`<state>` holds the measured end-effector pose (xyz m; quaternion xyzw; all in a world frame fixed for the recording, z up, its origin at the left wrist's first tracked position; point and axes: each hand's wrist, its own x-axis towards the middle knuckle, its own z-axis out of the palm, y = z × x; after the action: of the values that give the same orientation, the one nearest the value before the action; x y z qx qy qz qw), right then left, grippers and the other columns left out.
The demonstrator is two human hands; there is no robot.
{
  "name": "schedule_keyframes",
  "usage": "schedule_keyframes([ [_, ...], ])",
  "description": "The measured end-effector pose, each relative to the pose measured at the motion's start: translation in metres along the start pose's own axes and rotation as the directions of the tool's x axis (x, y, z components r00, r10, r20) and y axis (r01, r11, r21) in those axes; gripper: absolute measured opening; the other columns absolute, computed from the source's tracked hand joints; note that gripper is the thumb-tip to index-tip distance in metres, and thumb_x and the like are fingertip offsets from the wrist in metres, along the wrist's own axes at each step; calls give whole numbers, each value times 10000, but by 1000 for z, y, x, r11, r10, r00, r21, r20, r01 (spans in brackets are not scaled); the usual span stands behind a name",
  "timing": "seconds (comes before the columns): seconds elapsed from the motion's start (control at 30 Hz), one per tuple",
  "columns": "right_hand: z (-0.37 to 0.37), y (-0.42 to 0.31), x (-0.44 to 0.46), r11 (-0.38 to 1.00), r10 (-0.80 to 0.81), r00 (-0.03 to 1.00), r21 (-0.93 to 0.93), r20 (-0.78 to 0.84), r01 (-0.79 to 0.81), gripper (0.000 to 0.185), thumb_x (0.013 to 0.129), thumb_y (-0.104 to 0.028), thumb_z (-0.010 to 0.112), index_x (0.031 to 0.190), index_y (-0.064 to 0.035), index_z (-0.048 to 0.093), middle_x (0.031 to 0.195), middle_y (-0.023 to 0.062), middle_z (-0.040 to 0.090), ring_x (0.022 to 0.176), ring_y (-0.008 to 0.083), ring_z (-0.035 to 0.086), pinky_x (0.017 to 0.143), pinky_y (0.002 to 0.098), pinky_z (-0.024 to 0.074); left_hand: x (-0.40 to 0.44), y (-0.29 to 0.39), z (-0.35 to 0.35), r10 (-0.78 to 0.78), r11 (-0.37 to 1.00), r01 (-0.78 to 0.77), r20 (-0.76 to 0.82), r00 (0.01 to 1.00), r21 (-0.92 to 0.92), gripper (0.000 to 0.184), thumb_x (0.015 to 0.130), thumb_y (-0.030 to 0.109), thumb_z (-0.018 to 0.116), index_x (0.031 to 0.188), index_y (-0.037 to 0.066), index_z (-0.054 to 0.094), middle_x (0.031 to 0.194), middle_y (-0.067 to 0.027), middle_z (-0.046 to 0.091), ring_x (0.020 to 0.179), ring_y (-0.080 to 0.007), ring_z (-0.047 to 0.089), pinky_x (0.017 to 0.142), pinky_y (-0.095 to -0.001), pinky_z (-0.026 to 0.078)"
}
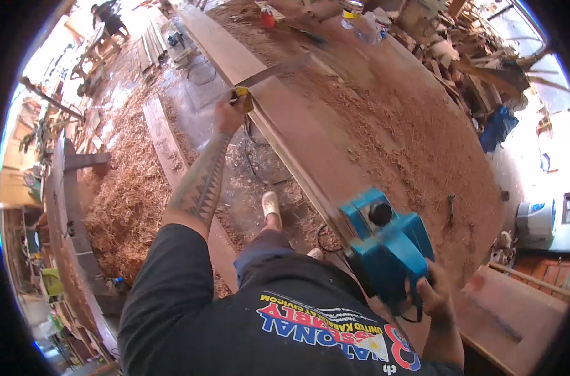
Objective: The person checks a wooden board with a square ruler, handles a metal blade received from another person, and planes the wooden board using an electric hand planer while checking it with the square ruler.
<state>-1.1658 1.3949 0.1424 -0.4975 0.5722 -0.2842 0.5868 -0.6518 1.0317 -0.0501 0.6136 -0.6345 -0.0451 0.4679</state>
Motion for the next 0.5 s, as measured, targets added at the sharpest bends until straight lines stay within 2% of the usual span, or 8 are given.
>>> schedule_keyframes([
  [0.1,-10,-4,-38,998,58,998,8,11,-58,592,943,-525,663,1142,32,632,804,41,653,685,125,615,614,276,486,-8,-9,13,-77,997,77,-1,997,-5,252,934,218,717,1092,21,726,989,-187,762,879,-343,755,766,-415,571],
  [0.2,-14,-3,-46,996,86,996,9,35,-87,651,924,-548,689,1188,43,620,808,49,661,711,134,637,639,289,505,-8,-14,17,-69,997,68,-20,997,-46,237,927,208,717,1071,21,725,967,-189,760,854,-355,753,758,-424,571],
  [0.23,-13,-2,-45,997,79,996,8,45,-79,665,921,-547,696,1206,48,615,813,52,663,720,134,641,650,294,510,-9,-11,14,-93,996,93,-15,996,18,230,919,183,713,1083,21,720,973,-198,757,865,-361,749,763,-433,570],
  [0.33,-10,-1,-38,997,69,996,21,60,-70,697,916,-539,710,1254,60,597,822,56,666,739,135,643,674,298,516,-8,-21,19,-37,997,38,-19,999,65,231,916,165,707,1098,22,716,979,-206,754,876,-362,746,754,-435,570],
  [0.37,-7,-2,-34,997,66,996,28,63,-67,707,915,-536,714,1268,64,591,824,57,666,743,135,642,680,298,516,-8,-26,20,-50,998,51,-10,999,28,232,919,165,707,1102,22,714,983,-212,751,884,-372,739,755,-440,569],
  [0.5,-2,-2,-19,998,63,998,4,29,-63,680,892,-559,720,1153,60,614,811,35,646,679,100,619,582,255,488,-7,-14,17,-61,998,61,-16,998,20,235,922,180,705,1099,26,714,972,-215,748,889,-387,734,766,-451,564],
])
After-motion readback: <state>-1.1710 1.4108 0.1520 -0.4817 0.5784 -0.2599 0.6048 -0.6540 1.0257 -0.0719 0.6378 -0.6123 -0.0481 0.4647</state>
